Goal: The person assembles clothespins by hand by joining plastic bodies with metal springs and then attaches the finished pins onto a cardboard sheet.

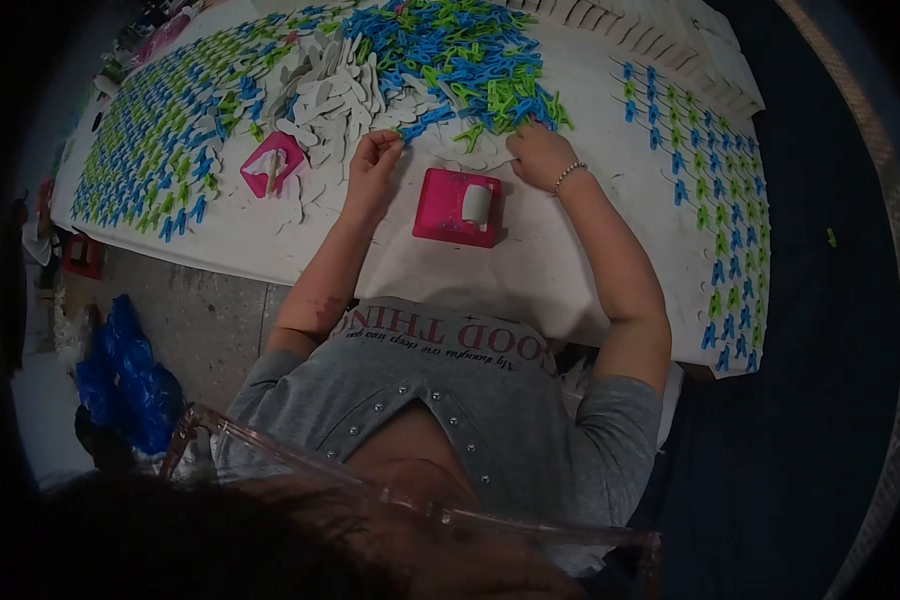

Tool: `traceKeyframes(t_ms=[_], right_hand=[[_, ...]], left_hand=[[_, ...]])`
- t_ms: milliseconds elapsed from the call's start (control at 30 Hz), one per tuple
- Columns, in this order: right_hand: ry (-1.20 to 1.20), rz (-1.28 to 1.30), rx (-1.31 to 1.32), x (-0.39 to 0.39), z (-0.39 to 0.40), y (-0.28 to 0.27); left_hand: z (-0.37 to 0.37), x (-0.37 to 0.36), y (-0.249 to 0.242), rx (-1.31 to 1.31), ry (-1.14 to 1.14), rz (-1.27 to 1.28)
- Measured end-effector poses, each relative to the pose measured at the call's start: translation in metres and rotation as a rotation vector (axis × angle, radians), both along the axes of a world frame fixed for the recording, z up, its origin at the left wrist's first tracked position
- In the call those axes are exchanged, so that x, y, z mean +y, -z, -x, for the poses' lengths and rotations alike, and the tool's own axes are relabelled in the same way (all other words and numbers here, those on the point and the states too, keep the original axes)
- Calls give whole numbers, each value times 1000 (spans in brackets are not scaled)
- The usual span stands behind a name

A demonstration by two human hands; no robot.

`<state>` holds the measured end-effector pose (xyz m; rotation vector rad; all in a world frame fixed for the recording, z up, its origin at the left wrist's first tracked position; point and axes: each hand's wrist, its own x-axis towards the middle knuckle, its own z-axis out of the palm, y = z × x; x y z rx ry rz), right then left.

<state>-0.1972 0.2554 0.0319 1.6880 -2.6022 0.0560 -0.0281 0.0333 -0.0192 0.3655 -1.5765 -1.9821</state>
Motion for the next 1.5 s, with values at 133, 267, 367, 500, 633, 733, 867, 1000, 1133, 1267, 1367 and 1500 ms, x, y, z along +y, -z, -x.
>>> traceKeyframes(t_ms=[133, 267, 367, 500, 633, 733, 867, 1000, 1133, 1267, 1367, 1500], right_hand=[[-31, -28, 54, 17, 1, 5], [77, 131, 51, 31, -4, 5], [102, 421, -64, 41, -13, -5], [141, 581, -336, 32, -56, -32], [104, 485, -315, 21, -87, -48], [88, 601, -429, 18, -95, -44], [99, 833, -747, 18, -98, -25], [46, 825, -616, 14, -105, -6], [19, 855, -552, 8, -106, 12], [-10, 829, -455, 10, -105, 14], [-57, 783, -315, 18, -103, 9], [-42, 763, -285, 27, -101, 13]], left_hand=[[1, 1, 0, -1, 24, 5], [0, 5, -3, 6, 33, 3], [-3, 9, -19, -66, 160, 106], [-1, 37, -62, 93, 334, 376], [3, 55, -92, 178, 459, 683], [10, 50, -87, 275, 401, 750], [3, 43, -79, 219, 397, 600], [-9, 39, -77, 190, 416, 667], [-17, 34, -75, 113, 420, 736], [-22, 29, -75, 135, 421, 831], [-24, 26, -70, 88, 429, 881], [-20, 30, -54, 21, 442, 971]])
